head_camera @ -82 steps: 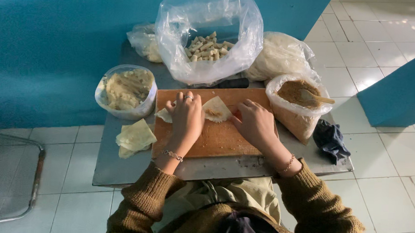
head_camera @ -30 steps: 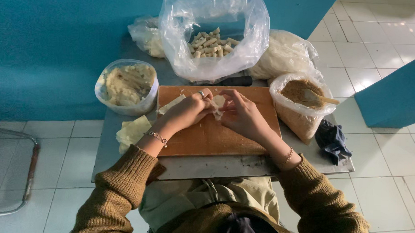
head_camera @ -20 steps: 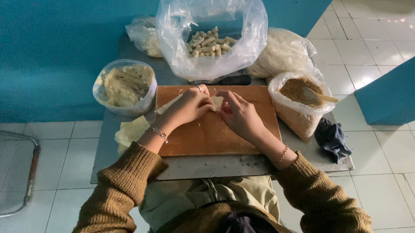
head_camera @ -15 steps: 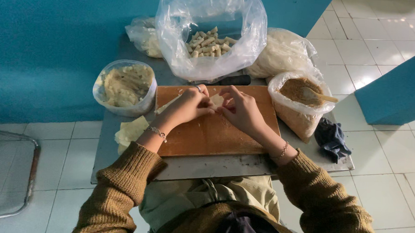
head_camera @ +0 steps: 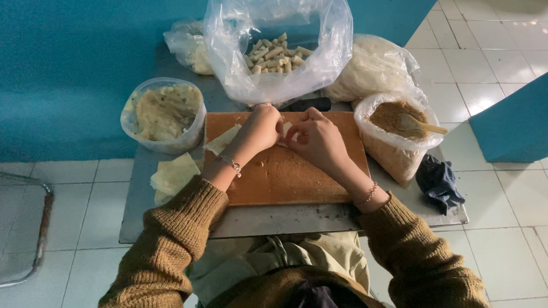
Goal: The person folds triangular pastry wrappers with filling on a wooden board, pressing the edges closed by hand and setting the folded triangles aside. They spoon filling from a container onto the wrappers and arrange the finished triangles on the board.
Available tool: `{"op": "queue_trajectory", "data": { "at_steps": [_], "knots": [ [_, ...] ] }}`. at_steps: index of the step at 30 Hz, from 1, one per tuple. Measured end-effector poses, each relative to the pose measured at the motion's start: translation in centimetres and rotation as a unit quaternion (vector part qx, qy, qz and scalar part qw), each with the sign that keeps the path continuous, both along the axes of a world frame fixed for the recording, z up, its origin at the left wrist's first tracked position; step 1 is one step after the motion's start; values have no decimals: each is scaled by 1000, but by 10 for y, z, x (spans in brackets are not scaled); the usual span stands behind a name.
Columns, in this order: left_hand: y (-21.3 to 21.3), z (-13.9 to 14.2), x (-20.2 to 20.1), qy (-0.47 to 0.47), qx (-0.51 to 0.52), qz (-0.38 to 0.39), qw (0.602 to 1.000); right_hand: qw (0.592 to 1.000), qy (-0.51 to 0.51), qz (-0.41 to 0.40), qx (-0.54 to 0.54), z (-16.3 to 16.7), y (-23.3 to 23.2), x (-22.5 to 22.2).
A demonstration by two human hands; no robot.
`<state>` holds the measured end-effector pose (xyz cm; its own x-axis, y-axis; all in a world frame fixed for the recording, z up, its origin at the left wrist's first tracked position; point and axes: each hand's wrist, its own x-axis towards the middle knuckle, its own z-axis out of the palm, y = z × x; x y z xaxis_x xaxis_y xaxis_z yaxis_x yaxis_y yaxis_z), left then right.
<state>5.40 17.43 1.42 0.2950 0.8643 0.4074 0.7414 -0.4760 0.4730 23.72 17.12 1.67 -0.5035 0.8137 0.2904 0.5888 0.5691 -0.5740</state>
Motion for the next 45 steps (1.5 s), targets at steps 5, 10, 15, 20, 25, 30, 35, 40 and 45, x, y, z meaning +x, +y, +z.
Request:
{"op": "queue_trajectory", "data": {
  "at_steps": [5, 10, 15, 20, 25, 30, 35, 40, 45],
  "knots": [
    [-14, -2, -4, -32, 26, 36, 998, 994, -50, 0, 93, 2, -3, 4],
    [-28, -6, -17, -11, 29, -32, 999, 981, -32, 52, 183, -6, -13, 9],
    [-32, -12, -28, 3, 67, -57, 996, 981, -61, 39, 180, -6, -23, 9],
    [-26, -16, -27, 35, 78, -47, 995, 982, -72, 41, 169, -3, -26, 0],
    [-31, -14, -26, 102, 121, -35, 987, 989, -62, 33, 130, -1, -21, -4],
    [-34, -10, -23, 112, 127, -21, 985, 990, -47, 47, 121, -3, -15, -5],
    [-33, -7, -19, 104, 100, -6, 990, 977, -83, 44, 193, -12, -10, -7],
    [-37, -7, -17, 102, 143, 16, 984, 974, -76, 45, 209, -19, -6, -5],
    [-40, -13, -19, 146, 195, 11, 970, 967, -120, 37, 223, -21, -7, -5]
  ]
}}
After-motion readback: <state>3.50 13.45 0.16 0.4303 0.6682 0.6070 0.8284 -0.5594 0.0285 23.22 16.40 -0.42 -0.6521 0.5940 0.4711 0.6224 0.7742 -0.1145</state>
